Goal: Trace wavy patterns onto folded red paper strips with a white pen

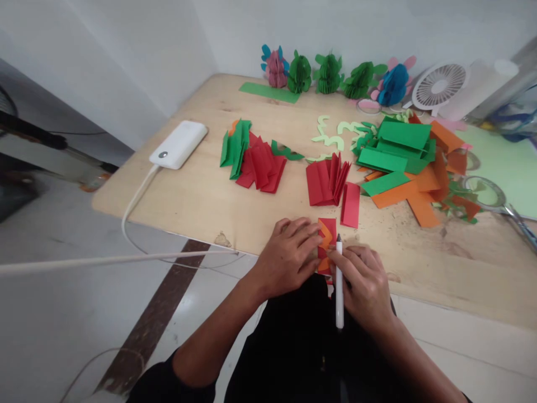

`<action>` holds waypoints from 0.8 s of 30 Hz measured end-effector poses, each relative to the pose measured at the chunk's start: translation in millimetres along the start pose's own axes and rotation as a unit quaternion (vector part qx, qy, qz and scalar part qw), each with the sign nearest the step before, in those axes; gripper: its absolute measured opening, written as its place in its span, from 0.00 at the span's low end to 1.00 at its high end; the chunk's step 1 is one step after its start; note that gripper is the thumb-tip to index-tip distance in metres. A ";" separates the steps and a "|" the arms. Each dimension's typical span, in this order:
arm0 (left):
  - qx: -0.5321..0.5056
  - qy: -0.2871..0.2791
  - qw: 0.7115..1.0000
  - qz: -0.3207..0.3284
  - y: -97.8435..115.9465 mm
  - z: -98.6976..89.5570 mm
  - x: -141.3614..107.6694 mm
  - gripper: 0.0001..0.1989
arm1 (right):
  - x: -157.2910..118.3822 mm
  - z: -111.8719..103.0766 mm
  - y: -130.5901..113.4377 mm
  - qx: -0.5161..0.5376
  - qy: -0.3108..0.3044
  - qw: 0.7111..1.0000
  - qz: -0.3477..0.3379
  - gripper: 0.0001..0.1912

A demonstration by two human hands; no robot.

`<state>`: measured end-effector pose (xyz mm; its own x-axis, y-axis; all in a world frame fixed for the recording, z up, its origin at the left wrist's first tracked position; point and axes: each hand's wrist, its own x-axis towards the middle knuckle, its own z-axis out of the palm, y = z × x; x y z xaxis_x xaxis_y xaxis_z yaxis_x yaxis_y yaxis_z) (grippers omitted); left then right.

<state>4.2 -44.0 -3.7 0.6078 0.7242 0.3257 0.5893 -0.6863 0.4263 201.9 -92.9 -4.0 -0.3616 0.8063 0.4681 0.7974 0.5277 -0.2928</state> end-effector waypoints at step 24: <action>0.014 -0.005 1.000 0.001 0.0 1.2 -0.9 0.16 | -2.3 1.0 1.6 -0.004 -0.006 1.000 0.008 0.15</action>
<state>4.3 -44.7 -5.0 0.6137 0.7227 0.3179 0.6034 -0.6890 0.4015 203.5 -93.7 -6.3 -0.3542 0.8184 0.4526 0.8068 0.5121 -0.2947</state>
